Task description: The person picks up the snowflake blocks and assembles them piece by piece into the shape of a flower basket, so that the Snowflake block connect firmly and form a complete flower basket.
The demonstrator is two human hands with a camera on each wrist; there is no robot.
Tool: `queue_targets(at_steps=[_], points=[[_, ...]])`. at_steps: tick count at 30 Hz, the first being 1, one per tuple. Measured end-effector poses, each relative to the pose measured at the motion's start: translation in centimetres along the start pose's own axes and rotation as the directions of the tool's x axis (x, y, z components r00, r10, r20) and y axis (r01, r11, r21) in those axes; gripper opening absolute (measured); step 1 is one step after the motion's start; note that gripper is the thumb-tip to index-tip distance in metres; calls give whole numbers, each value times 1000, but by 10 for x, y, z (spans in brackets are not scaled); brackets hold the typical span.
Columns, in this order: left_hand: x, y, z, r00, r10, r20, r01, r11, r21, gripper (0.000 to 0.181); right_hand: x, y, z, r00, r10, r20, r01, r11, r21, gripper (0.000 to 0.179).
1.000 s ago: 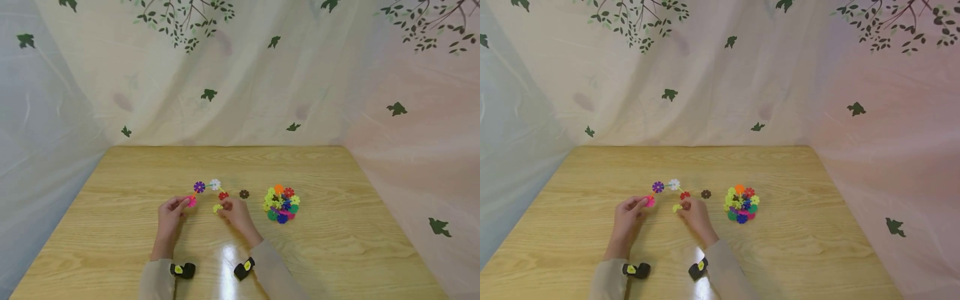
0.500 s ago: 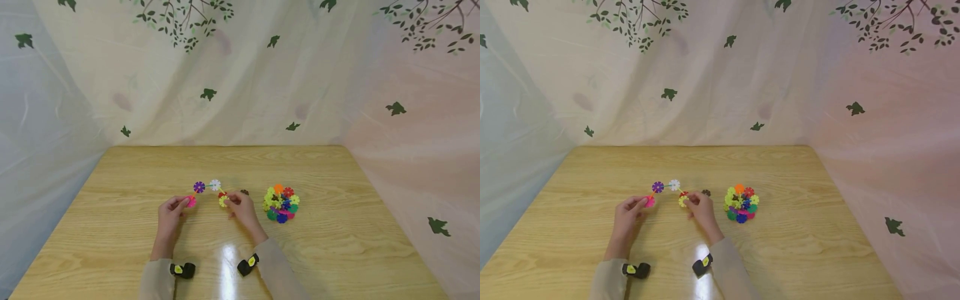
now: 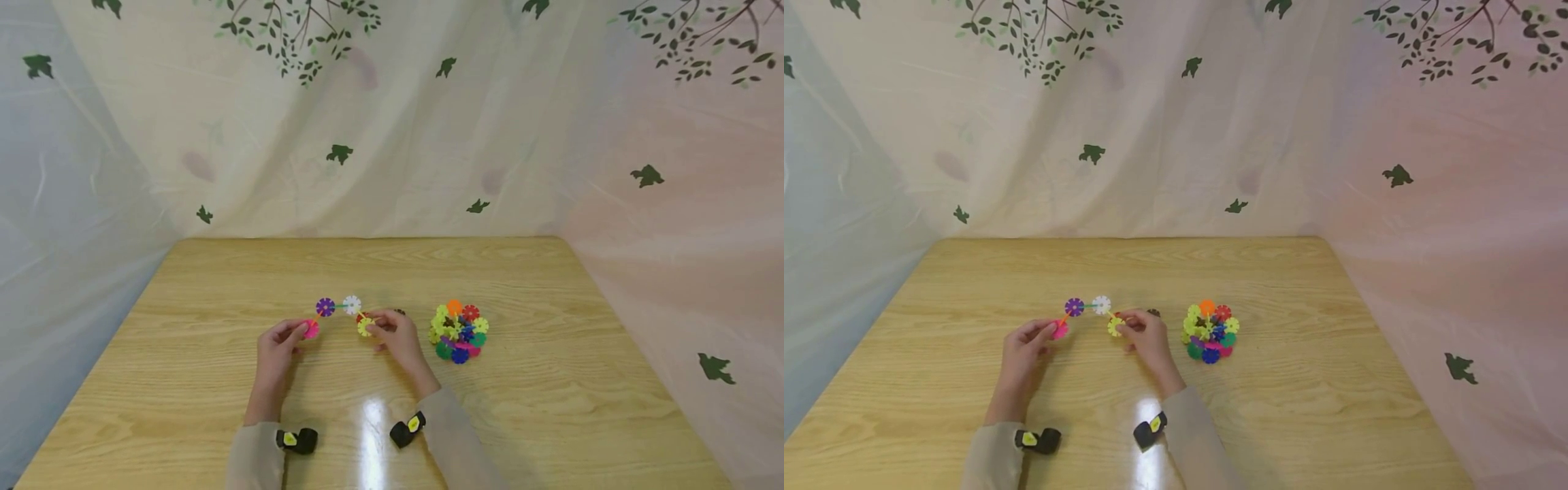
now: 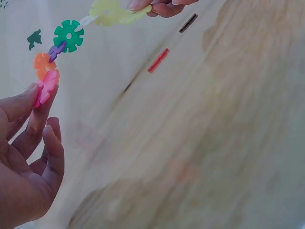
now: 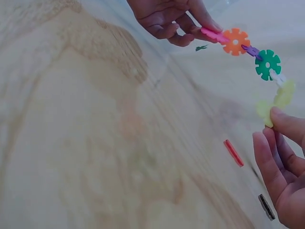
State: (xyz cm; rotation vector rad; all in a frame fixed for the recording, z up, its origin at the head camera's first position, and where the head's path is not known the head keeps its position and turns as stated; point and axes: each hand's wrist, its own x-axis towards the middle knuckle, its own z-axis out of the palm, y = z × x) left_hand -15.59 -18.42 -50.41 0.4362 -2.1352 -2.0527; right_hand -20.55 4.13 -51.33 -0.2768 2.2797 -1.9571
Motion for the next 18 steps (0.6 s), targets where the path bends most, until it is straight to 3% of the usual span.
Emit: queue_targets(at_steps=[8,13,18], points=[[0,0,-1,999,-31,6,31,999,-22,20,-1,0,-4,994,-59,90,63,997,-38,24],[0,1,-1,1000,-30,2,30,999,-20,25,-3,-2,-4,994,-63,86,68,996,-58,24],[1,0,-1,999,-29,-35,27,998,-60,17,-4,-2,-4,992,-87,88,93,993,-72,23]])
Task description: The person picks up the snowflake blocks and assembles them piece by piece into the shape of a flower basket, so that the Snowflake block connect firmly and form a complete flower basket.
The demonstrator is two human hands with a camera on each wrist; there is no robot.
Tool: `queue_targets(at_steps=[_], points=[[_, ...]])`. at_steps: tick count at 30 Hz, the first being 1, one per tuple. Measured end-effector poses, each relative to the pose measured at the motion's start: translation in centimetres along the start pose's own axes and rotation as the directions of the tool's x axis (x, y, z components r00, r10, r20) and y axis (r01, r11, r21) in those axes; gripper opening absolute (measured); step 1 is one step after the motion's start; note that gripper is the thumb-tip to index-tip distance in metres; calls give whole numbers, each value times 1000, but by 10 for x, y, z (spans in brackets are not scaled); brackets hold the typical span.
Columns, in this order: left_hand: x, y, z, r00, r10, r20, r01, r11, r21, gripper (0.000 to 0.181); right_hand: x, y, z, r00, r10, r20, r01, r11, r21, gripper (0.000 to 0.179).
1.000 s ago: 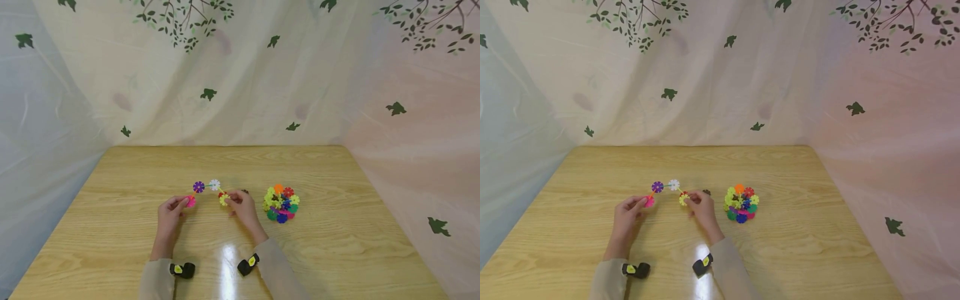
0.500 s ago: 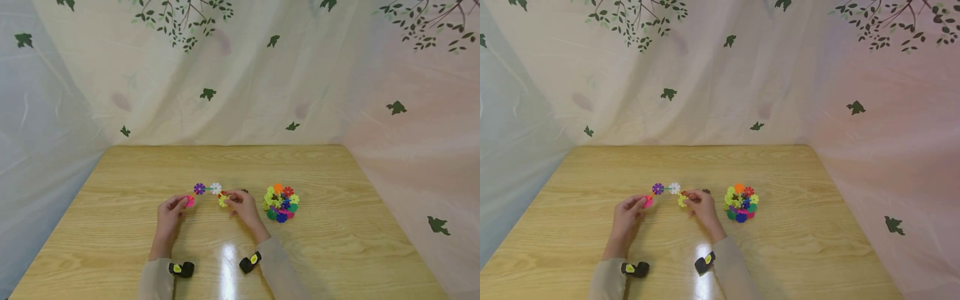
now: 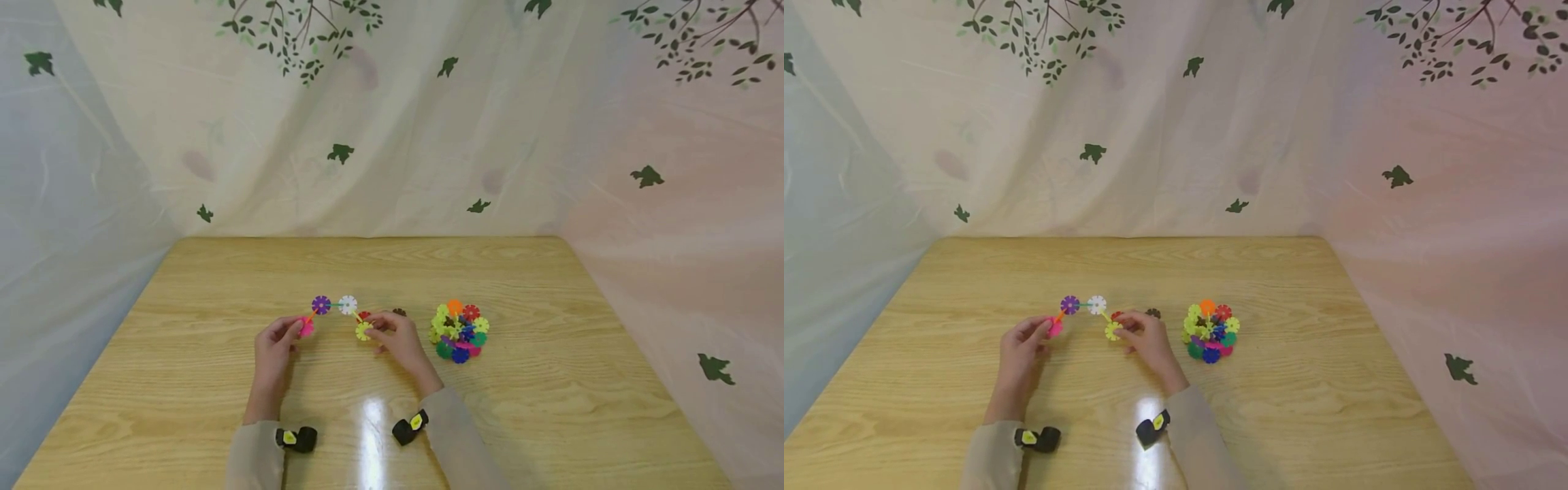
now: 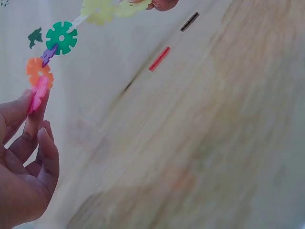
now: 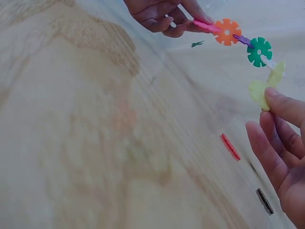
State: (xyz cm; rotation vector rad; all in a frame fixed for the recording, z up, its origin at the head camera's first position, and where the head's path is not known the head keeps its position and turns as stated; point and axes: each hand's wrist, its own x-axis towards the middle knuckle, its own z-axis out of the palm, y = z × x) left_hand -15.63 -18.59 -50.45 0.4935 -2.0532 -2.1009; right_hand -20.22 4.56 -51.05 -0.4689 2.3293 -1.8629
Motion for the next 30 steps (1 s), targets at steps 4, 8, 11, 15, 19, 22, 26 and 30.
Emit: queue_targets(at_steps=[4,8,11,15,19,22,26,30], points=[[1,-2,0,1000,7,-7,-7,1000,-14,15,0,1,0,1000,-4,-3,4,1000,11,23],[0,-3,-1,1000,29,8,-29,1000,4,24,0,1,0,1000,-1,-2,1,1000,21,23],[-1,-3,-1,999,39,16,-39,999,17,26,0,1,0,1000,-1,-1,1,1000,19,23],[-1,-2,-1,999,19,33,-19,1000,18,26,0,1,0,1000,3,-1,-3,1000,14,23],[-1,-3,-1,999,6,49,-7,1000,15,22,-1,1,-1,1000,-2,1,2,1000,10,22],[-2,-2,-1,998,11,67,-13,1000,26,22,-1,2,-1,1000,-8,-4,8,1000,8,22],[-4,-1,0,994,14,106,-17,999,31,27,-1,5,-2,1000,-3,-9,3,1000,14,22],[-5,-2,1,988,3,152,-3,1000,1,29,0,4,-4,1000,15,10,-15,999,34,22]])
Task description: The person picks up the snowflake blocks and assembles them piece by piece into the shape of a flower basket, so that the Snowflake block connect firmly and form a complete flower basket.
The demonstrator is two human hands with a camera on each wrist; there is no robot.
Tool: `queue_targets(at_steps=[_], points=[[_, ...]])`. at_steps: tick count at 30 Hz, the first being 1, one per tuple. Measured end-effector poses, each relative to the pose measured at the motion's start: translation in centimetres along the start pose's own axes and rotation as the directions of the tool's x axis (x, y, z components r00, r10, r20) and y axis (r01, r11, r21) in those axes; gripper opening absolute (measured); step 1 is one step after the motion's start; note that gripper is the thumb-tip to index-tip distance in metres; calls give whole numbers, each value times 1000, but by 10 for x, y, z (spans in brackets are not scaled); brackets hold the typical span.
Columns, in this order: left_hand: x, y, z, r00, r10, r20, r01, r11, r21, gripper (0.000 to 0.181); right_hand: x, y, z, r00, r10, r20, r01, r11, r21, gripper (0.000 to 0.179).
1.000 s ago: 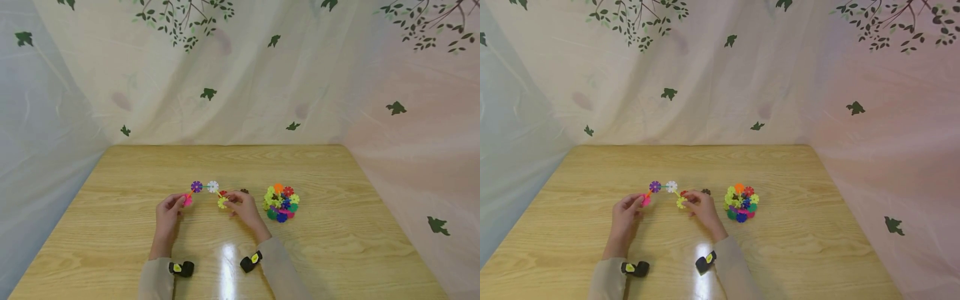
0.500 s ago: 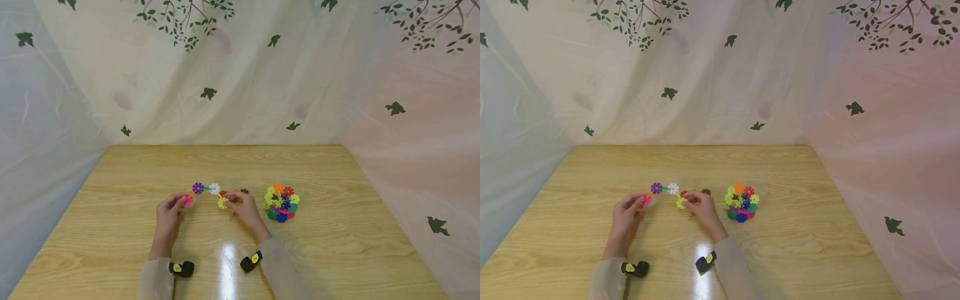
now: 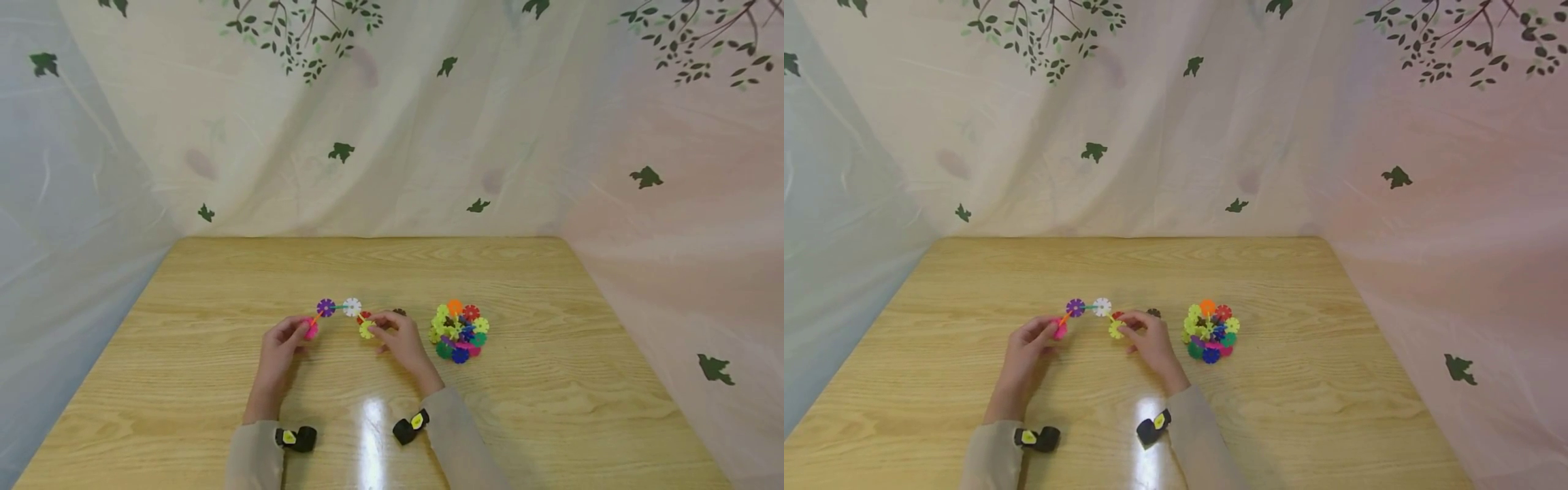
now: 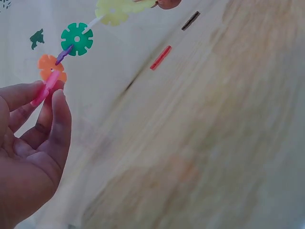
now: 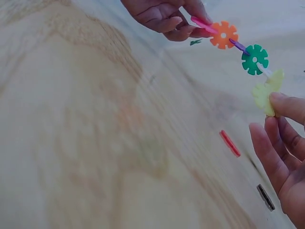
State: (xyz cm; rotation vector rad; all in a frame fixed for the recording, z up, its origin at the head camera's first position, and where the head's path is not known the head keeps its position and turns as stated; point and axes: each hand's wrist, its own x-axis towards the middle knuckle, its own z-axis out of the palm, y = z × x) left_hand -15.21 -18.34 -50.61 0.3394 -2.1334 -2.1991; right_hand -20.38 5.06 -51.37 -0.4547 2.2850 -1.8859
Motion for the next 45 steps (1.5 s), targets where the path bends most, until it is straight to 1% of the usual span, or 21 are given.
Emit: queue_targets(at_steps=[4,8,12,17,21,23,25,29,31,33,34,38,41,45], points=[[0,-2,1,999,-1,40,4,998,-61,25,0,-1,-3,1000,18,23,-18,1000,3,23],[-2,-3,2,997,7,77,2,993,-120,22,-1,2,-3,1000,14,11,-14,1000,-16,22],[-3,-4,3,994,-9,112,24,991,-129,18,-1,6,-2,1000,-8,-2,8,999,-37,21],[-2,-6,3,992,-10,124,24,993,-112,13,-1,9,-2,999,-47,9,47,998,-52,20],[-3,-6,4,989,8,147,7,995,-101,31,-1,9,-2,998,-64,16,65,996,-64,18],[-3,-6,4,986,8,164,5,997,-79,39,-2,9,-1,997,-72,20,74,995,-73,17],[-3,-7,4,983,16,184,-9,999,-37,42,-2,9,-1,997,-79,26,81,993,-86,16],[-4,-8,4,971,44,234,-61,996,68,40,-2,9,-1,995,-86,42,90,991,-103,17],[-4,-9,4,964,62,257,-86,993,82,38,-3,9,-1,995,-82,49,87,991,-104,17],[-4,-9,5,958,74,279,-96,993,69,36,-2,9,-1,995,-82,56,87,990,-107,17],[-4,-10,6,955,77,285,-97,994,58,35,-2,9,-1,995,-83,60,89,989,-114,18],[-3,-11,8,949,61,308,-69,998,15,35,-3,8,0,992,-97,79,107,985,-132,18],[-4,-10,9,947,40,320,-46,999,12,37,-3,8,1,991,-100,91,111,985,-130,18],[-5,-10,9,947,18,322,-31,999,37,40,-4,8,3,992,-85,94,98,983,-153,17]])
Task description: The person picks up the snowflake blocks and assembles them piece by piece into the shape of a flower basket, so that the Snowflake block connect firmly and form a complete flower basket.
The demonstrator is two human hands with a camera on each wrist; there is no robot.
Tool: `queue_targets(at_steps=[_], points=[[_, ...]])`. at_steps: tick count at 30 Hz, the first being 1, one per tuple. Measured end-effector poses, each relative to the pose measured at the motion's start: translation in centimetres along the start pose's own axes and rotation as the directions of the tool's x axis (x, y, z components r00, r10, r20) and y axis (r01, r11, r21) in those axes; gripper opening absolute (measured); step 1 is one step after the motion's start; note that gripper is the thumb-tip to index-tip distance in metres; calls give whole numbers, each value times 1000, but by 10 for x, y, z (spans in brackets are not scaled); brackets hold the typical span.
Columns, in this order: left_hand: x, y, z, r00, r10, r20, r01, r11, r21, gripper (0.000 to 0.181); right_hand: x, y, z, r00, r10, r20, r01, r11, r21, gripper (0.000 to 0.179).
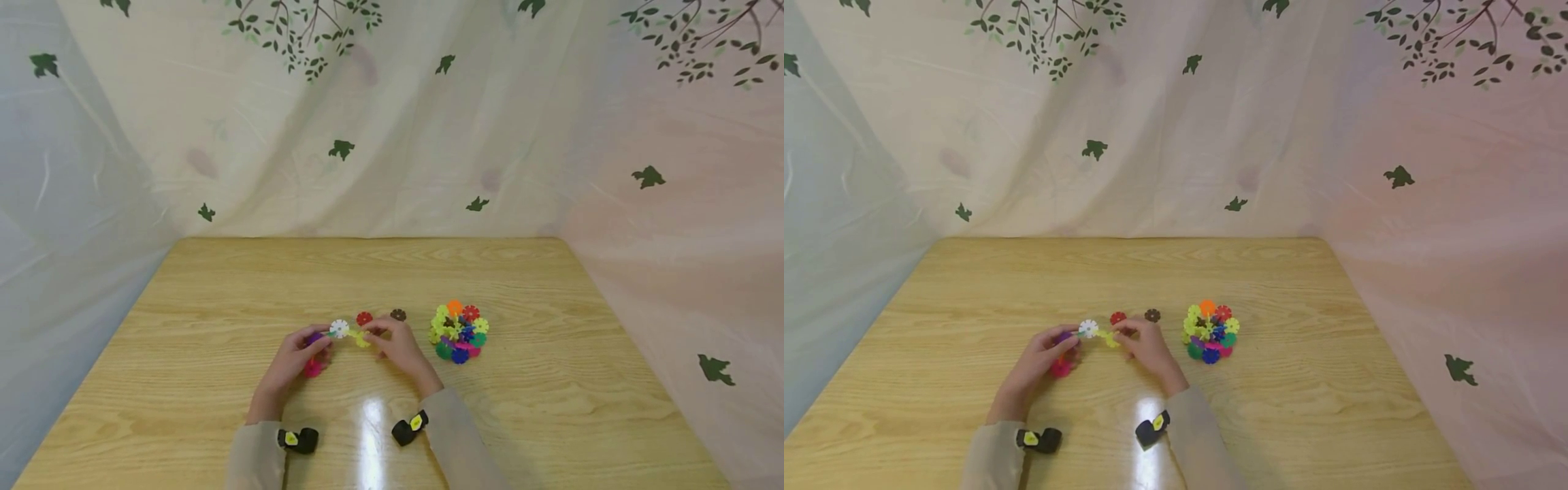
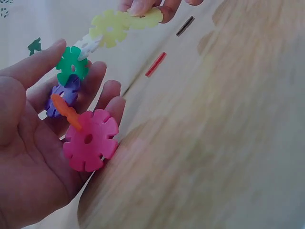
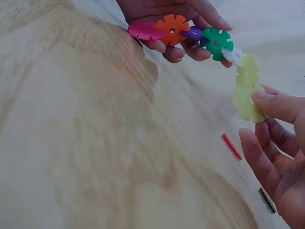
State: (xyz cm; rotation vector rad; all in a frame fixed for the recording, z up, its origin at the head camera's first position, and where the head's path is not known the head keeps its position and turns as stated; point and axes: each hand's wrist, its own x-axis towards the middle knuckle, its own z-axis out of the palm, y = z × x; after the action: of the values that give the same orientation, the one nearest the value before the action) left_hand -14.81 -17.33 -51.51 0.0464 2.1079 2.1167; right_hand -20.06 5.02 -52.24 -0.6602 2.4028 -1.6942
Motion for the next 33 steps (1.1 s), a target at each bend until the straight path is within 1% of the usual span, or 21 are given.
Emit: queue_targets(at_steps=[4,7,15,17,19,22,24,28,33], points=[[-1,1,0,1000,-8,-2,8,1000,23,41,0,-4,1,1000,13,15,-12,999,-31,18],[-1,1,1,1000,3,-3,-3,999,38,40,1,-6,1,999,5,40,-4,999,-35,19],[0,1,3,1000,27,-15,-26,997,73,31,-1,-5,1,997,-31,72,32,999,-2,20],[0,2,4,999,33,-18,-31,995,98,28,-1,-4,1,996,-36,82,36,999,1,21],[1,1,5,999,44,-15,-41,989,143,26,-1,-5,0,995,-47,93,47,999,3,22],[2,1,6,999,44,-26,-38,980,194,26,-2,-6,0,992,-66,105,67,998,-3,21],[2,1,7,999,37,-31,-30,978,207,27,-3,-7,0,991,-78,109,79,997,-7,20],[2,2,8,999,16,-35,-9,981,194,28,-3,-8,0,991,-73,114,75,997,-14,20],[3,2,10,999,25,-27,-19,983,184,28,-2,-8,2,992,-63,113,62,998,10,22]])
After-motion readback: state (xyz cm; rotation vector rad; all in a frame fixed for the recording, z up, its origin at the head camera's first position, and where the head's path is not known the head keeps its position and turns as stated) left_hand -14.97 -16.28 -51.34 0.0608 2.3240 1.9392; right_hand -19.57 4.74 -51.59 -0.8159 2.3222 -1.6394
